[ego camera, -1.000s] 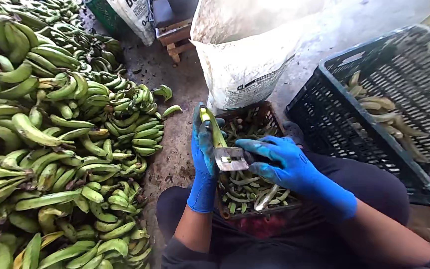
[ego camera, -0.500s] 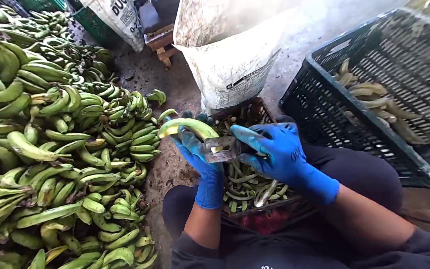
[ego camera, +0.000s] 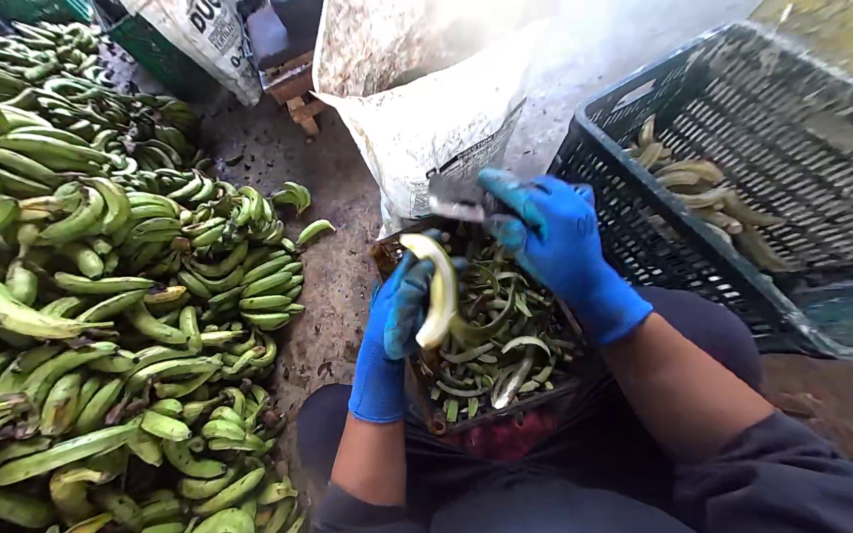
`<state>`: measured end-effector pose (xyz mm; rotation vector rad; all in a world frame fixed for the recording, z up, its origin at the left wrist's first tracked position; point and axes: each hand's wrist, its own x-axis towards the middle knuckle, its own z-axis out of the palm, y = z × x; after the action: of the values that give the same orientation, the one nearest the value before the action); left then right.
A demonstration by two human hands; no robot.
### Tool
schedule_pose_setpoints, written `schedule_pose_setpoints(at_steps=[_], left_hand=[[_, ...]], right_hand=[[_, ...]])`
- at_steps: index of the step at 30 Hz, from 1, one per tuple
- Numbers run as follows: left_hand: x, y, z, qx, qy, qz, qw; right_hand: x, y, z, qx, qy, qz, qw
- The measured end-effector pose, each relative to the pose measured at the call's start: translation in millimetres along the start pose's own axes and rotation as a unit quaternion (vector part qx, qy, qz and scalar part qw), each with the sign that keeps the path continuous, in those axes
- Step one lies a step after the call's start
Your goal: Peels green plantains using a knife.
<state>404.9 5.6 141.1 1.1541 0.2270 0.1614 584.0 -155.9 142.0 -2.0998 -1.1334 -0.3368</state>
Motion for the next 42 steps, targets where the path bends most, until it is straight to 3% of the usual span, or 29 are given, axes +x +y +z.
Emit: schedule_pose_setpoints(at_steps=[2, 5, 7, 10, 13, 16, 19, 21, 23, 25, 27, 28, 30, 32, 35, 37, 40, 42], left_hand=[[9.1, 1.7, 15.3, -0.046, 0.188, 0.122, 0.974], [21.2, 13.9, 32.1, -0.175, 0.293, 0.287, 0.895], [18.2, 11.3, 33.9, -0.169, 0.243, 0.315, 0.902], [5.8, 9.2, 26.6, -0.101, 0.084, 0.252, 0.959], [-3.0, 14.3, 12.5, -0.04, 0.054, 0.198, 0.978], [-13.3, 10.5, -5.0, 0.052, 0.001, 0.137, 0.989], [-22.6, 24.5, 1.5, 0.275, -0.065, 0.045, 0.958], [-23.2, 26.0, -3.6, 0.322, -0.124, 0.051, 0.937], [-21.5, 22.1, -8.7, 0.264, -0.131, 0.063, 0.953], [-13.3, 18.4, -5.1, 0.14, -0.051, 0.099, 0.984], [-2.7, 13.9, 4.3, -0.04, 0.052, 0.141, 0.988], [2.1, 12.9, 6.2, -0.149, 0.077, 0.157, 0.973], [9.2, 16.8, 5.5, -0.324, 0.04, 0.173, 0.929], [10.6, 21.1, 5.2, -0.427, -0.007, 0.174, 0.887], [8.5, 24.0, 9.8, -0.492, -0.028, 0.178, 0.852], [7.4, 26.4, 12.4, -0.491, -0.02, 0.19, 0.85], [5.9, 27.8, 10.9, -0.448, 0.014, 0.184, 0.875], [3.1, 22.6, 12.3, -0.372, 0.038, 0.161, 0.913]], right_hand=[[-19.2, -23.6, 7.8, 0.012, 0.037, -0.055, 0.998], [-39.9, -46.5, 18.6, 0.017, 0.09, -0.137, 0.986], [-34.9, -46.2, 17.7, 0.036, 0.092, -0.152, 0.983], [-19.6, -36.9, 8.9, 0.068, 0.067, -0.125, 0.987], [-19.0, -30.1, 8.1, 0.061, 0.082, -0.145, 0.984], [-9.0, -23.8, 5.2, 0.063, 0.021, -0.131, 0.989], [2.1, -17.0, -1.3, 0.073, -0.055, -0.145, 0.985], [5.4, -12.3, -3.6, 0.05, -0.068, -0.158, 0.984], [8.1, -1.9, -3.5, 0.019, -0.059, -0.092, 0.994], [9.6, -1.2, -4.7, 0.02, -0.024, -0.017, 0.999], [-1.3, -14.2, 1.2, 0.048, 0.043, -0.05, 0.997], [-10.1, -21.4, 7.0, 0.061, 0.063, -0.087, 0.992], [-28.0, -33.3, 20.6, 0.066, 0.098, -0.16, 0.98], [-40.3, -38.8, 27.8, 0.049, 0.126, -0.206, 0.969], [-38.9, -40.2, 26.6, 0.035, 0.153, -0.234, 0.959], [-37.4, -39.7, 25.5, 0.029, 0.156, -0.245, 0.957], [-33.4, -41.9, 24.5, 0.023, 0.134, -0.243, 0.96], [-23.8, -45.4, 20.9, 0.044, 0.089, -0.214, 0.972]])
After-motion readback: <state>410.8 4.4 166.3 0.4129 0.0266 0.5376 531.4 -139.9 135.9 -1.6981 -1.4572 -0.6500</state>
